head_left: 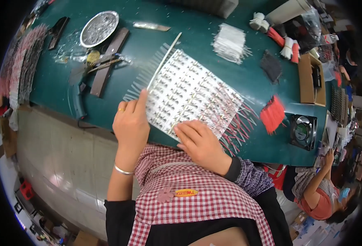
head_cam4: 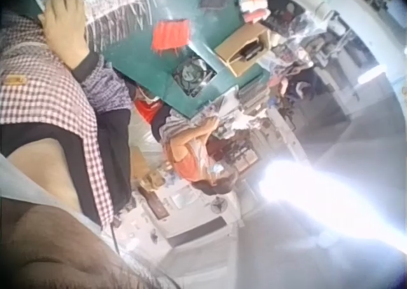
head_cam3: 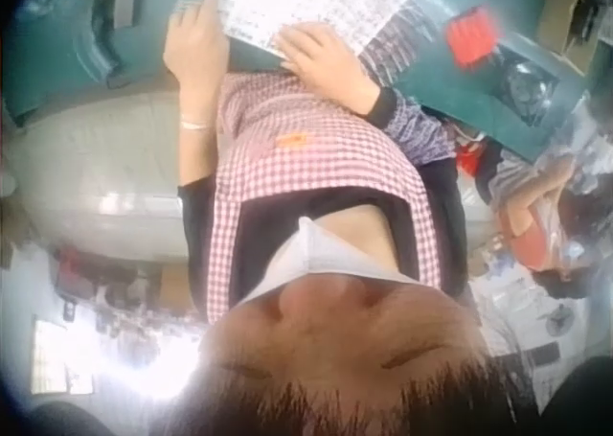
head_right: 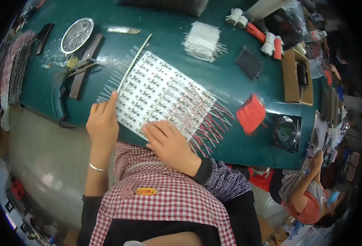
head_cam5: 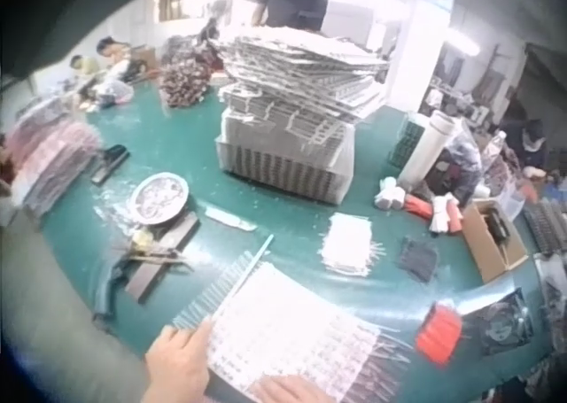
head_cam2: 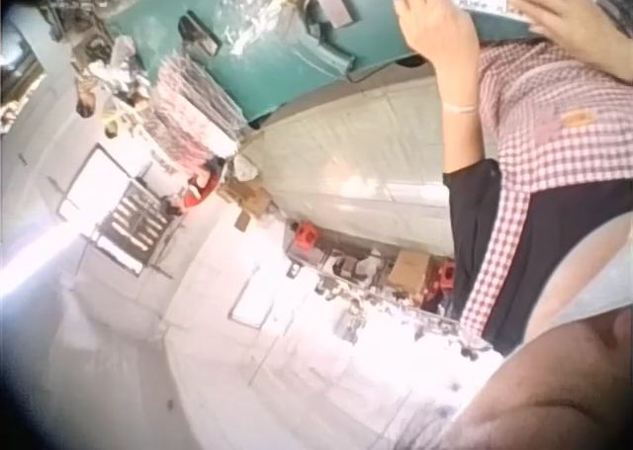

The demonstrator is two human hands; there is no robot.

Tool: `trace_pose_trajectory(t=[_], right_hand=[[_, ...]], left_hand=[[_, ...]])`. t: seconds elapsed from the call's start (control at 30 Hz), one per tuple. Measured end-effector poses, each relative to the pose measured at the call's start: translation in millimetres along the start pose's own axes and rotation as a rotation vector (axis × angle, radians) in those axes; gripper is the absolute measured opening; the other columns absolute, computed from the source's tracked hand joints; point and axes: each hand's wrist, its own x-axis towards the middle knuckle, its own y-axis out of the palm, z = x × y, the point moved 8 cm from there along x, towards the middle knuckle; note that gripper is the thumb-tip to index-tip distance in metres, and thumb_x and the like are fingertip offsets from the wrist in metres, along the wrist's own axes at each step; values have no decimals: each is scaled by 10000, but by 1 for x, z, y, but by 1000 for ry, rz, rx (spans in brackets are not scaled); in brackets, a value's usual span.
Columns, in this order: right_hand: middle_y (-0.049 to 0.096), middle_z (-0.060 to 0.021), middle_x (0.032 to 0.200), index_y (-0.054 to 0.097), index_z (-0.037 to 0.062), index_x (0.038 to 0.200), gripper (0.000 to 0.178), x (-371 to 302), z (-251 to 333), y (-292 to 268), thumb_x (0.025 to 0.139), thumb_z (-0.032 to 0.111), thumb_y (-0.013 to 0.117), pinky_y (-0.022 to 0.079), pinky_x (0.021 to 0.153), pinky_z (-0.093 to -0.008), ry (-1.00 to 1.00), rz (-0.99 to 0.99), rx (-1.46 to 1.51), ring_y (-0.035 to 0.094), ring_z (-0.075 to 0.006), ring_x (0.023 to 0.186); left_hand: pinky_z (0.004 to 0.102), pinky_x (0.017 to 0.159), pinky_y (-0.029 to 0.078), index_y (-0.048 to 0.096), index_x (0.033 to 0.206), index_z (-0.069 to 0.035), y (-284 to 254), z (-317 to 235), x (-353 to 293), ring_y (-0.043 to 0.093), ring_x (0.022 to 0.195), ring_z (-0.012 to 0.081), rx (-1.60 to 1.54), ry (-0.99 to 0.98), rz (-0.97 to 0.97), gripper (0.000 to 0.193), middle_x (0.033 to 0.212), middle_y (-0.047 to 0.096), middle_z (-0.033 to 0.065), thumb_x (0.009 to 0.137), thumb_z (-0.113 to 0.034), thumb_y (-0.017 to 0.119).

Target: The person aligns wires on an electrical circuit board sheet using a stick, then solders wires onto the board using a handheld soldering tool.

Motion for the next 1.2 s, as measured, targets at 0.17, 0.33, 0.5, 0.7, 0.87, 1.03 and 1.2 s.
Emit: trace_pose_trajectory(t=[0.17,0.33,0.5,0.7,0.87,1.03,1.2], right_hand=[[634,-129,1171,648,-6,1211,467,-12,-16,-41,759,37,757,529,905,-426,43,-132,166,613,-321,1060],[629,-146,1078,658,5,1109,317,-35,-92,-124,795,3,707,507,836,-425,363,-356,-205,597,-339,987],[631,-126,1078,668,0,1096,309,-75,-142,-178,791,2,723,505,834,-404,608,-399,-421,592,-330,981],[643,-127,1079,680,-6,1124,345,-50,-157,-187,784,-11,737,517,854,-379,577,-348,-421,612,-317,1006],[637,-121,1066,678,-2,1083,336,35,-156,-154,754,-10,750,514,853,-382,346,-328,-312,600,-308,1017],[620,-103,1044,668,1,1037,316,80,-183,-108,735,4,763,518,846,-393,306,-232,-390,576,-298,1013],[603,-95,1005,670,3,1002,282,87,-193,-92,738,32,767,521,832,-378,346,-230,-520,569,-288,982]], left_hand=[[389,862,500,661,1244,-18,-31,33,-7,636,993,301,-268,-149,-279,286,1119,699,140,968,-27,586],[382,904,496,665,1272,-57,-60,139,-32,629,1063,306,86,-373,-455,305,1215,677,136,976,-94,606],[412,918,495,668,1280,-86,-57,207,-29,607,1147,325,336,-493,-344,340,1251,665,142,1012,-268,565],[439,986,460,589,1356,-54,-43,212,-6,595,1151,386,322,-590,14,459,1288,637,193,1013,-346,499],[442,1026,440,538,1387,-3,-36,208,4,561,1227,396,219,-646,105,478,1341,595,235,965,-227,534],[372,986,475,522,1370,42,-36,211,-3,635,1159,316,23,-605,-26,540,1287,632,220,859,-75,655],[286,841,492,564,1283,74,-34,239,-11,642,902,181,-337,-754,-70,473,1063,675,121,824,13,660]])
